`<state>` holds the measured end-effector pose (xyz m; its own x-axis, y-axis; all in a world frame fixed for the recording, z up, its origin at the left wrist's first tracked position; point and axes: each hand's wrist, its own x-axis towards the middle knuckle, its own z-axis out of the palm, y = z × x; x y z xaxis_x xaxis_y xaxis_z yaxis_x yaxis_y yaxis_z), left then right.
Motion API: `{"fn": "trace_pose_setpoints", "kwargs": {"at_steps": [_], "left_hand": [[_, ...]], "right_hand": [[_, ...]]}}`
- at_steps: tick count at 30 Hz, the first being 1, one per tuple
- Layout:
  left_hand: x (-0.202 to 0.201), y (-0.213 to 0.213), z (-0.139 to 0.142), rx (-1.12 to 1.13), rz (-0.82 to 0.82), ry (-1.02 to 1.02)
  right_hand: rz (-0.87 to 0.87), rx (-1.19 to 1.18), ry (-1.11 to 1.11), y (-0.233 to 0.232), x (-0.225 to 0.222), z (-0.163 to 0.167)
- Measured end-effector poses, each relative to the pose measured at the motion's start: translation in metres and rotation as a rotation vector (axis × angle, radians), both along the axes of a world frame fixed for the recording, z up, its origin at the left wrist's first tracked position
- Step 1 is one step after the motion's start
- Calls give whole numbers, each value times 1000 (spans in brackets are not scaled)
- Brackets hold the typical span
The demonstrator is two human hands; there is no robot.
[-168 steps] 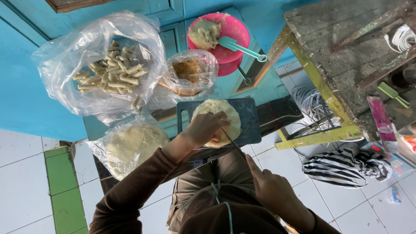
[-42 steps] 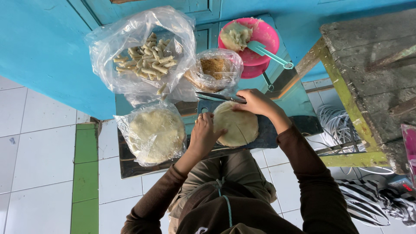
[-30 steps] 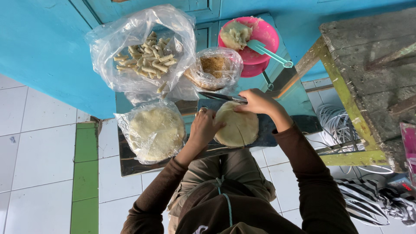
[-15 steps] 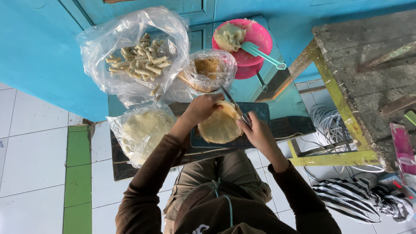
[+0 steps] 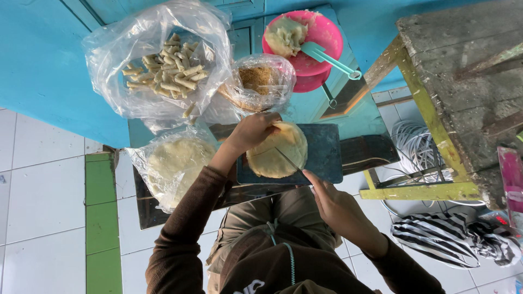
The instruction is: The person unwraps a round dough block from plastic wrap, places it on a cutting board, and cuts it into slices with a knife. They then pick up the cut pieces and press and shape them by hand, setting shaped pieces on the board.
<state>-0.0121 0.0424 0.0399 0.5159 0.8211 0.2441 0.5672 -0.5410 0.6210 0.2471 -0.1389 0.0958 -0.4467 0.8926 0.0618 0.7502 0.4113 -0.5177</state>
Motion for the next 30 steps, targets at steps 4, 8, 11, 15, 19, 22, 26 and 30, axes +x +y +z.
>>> {"fn": "trace_pose_setpoints", "kwargs": {"at_steps": [4,8,11,15,19,22,26,30], "left_hand": [[0,0,0,28,-1,-17],[1,1,-2,9,-6,-36],[0,0,-2,10,-7,-30],[2,0,1,7,2,-1],[3,0,3,6,-10,11],[4,0,5,11,-13,13],[5,-1,8,23,-10,-5],[5,-1,10,-19,-6,20]], "right_hand": [[3,-18,-56,2,1,-5],[8,0,-109,3,4,-11],[30,70,-150,4,5,-13],[32,66,-164,4,7,-12],[35,62,-214,6,11,-7],[33,85,-223,7,11,-4],[47,94,-200,7,11,-3],[53,93,-225,8,12,-2]]}}
